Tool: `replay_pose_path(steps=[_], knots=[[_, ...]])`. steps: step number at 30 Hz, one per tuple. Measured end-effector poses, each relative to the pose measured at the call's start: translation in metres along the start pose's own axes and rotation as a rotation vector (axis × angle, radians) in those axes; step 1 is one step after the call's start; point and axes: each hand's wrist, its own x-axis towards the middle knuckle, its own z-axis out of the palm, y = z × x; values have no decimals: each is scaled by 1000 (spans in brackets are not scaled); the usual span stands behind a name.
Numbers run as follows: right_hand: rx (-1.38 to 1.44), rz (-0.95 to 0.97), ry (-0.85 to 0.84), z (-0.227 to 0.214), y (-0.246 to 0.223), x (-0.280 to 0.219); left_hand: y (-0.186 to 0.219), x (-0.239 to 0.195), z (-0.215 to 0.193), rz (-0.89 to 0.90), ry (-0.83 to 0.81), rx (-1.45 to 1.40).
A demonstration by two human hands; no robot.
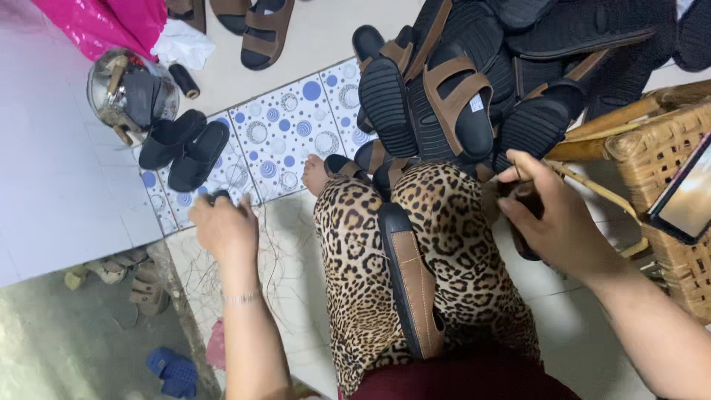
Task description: The person sits on the floor and sews a brown sandal strap using a needle and thread. They repeatedly push the needle through the strap and pull the thread tight to secure the stitching.
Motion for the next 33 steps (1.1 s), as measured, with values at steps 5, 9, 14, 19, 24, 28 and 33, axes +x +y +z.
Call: replay_pose_path(steps=[5,9,14,19,24,28,33], knots=[[-346,-635,-184,34,-36,-37,72,-147,-24,662,14,-1040],[-384,-648,-238,38,-42,-30,78,-161,-21,893,-463,-746],[-584,-676,-243,49,-18,-25,83,-157,-26,931,-430,-479],[-638,-625,-347,37,-54,-27,79,-150,-12,994,-360,-467],[-726,-510,-451,38,-65,-29,78,-151,7,1018,-243,-471],[-1035,-495,-640,44,-68,-20,73,-149,22,1047,-109,-490],[-782,-674,-388,70,-60,-8,69,-140,33,1063,-78,-567]])
